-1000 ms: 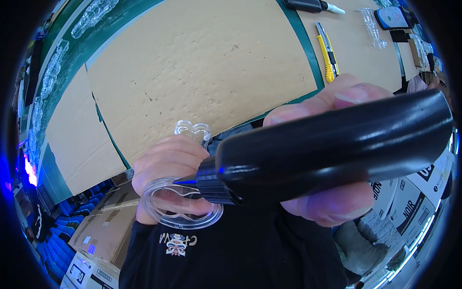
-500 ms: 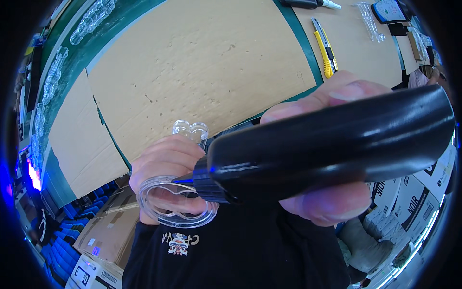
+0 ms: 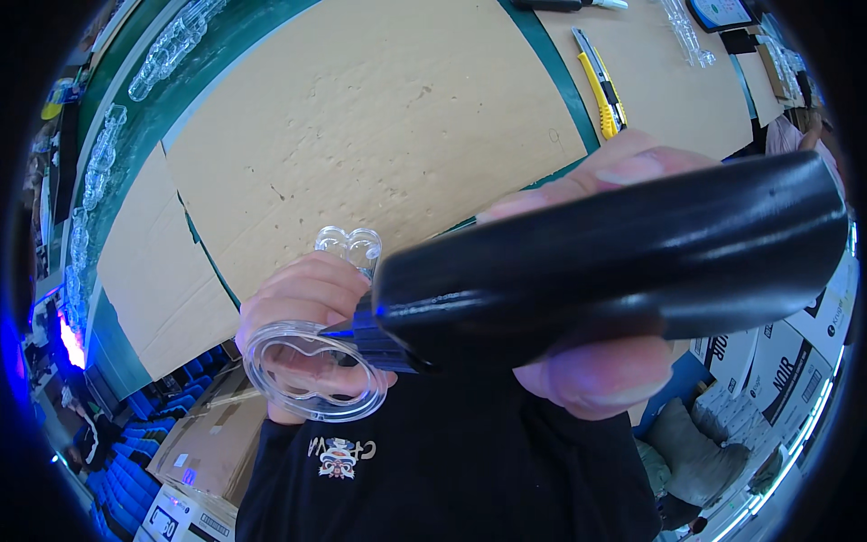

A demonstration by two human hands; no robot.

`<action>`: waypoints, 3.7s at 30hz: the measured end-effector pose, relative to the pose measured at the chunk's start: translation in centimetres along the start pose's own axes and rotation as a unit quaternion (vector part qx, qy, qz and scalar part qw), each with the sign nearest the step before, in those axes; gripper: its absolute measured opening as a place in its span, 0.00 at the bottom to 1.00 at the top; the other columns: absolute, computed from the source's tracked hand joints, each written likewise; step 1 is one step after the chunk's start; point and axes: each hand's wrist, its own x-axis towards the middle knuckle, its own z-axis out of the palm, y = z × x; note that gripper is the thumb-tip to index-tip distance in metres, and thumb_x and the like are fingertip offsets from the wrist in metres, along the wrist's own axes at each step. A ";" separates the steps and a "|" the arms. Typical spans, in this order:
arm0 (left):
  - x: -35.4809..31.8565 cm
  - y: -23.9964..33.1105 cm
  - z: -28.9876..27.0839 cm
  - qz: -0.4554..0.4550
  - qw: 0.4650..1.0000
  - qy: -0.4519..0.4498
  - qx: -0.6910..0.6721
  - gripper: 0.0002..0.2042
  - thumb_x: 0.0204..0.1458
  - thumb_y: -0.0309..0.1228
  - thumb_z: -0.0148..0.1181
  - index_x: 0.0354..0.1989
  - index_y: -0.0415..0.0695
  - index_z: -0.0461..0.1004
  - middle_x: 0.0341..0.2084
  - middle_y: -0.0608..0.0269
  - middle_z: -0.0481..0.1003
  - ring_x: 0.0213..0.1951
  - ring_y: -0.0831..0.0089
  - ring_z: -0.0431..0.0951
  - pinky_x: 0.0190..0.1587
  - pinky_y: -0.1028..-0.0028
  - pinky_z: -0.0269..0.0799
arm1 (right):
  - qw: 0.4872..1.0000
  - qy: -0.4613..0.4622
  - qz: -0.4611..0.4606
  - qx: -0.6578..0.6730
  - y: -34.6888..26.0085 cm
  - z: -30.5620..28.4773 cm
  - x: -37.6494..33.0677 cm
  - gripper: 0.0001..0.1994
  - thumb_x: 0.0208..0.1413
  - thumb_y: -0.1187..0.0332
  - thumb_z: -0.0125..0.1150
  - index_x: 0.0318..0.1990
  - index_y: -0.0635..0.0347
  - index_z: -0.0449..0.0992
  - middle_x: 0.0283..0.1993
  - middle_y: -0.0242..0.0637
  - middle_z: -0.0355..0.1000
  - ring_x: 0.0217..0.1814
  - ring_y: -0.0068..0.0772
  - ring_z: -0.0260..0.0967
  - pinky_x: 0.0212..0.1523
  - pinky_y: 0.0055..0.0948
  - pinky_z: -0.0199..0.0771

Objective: Applying liquid from a squeeze bottle to the rim of a plastic lid and handling plastic toy components.

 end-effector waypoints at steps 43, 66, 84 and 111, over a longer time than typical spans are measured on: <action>-1.2 -1.4 -2.8 0.003 0.998 0.046 -0.037 0.19 0.29 0.26 0.76 0.33 0.41 0.75 0.25 0.57 0.79 0.28 0.66 0.79 0.34 0.70 0.75 | 0.965 -0.128 0.002 0.230 1.5 2.1 -0.7 0.26 0.57 0.53 0.59 0.53 0.66 0.61 0.41 0.45 0.70 0.12 0.18 0.59 0.09 0.13 0.53; -1.0 -1.8 -2.0 0.002 0.996 0.065 -0.054 0.25 0.24 0.23 0.77 0.36 0.40 0.73 0.28 0.57 0.78 0.30 0.65 0.79 0.35 0.70 0.77 | 0.964 -0.139 0.009 0.225 0.8 0.8 -0.2 0.24 0.57 0.58 0.61 0.53 0.66 0.63 0.42 0.43 0.70 0.10 0.18 0.57 0.09 0.13 0.54; -5.9 -5.1 -7.0 -0.082 0.996 -0.042 0.000 0.29 0.32 0.35 0.72 0.46 0.41 0.68 0.36 0.56 0.70 0.39 0.63 0.72 0.44 0.68 0.69 | 0.899 0.184 0.211 0.336 2.8 2.7 -1.5 0.20 0.54 0.71 0.58 0.53 0.62 0.60 0.41 0.40 0.67 0.34 0.30 0.70 0.36 0.29 0.75; -6.2 -11.8 -4.4 0.052 0.996 -0.049 0.059 0.33 0.36 0.23 0.74 0.54 0.39 0.64 0.43 0.56 0.73 0.43 0.64 0.75 0.49 0.72 0.71 | 0.873 0.184 0.286 0.349 3.7 1.8 -1.2 0.24 0.51 0.66 0.64 0.52 0.65 0.64 0.42 0.43 0.70 0.37 0.29 0.70 0.37 0.28 0.74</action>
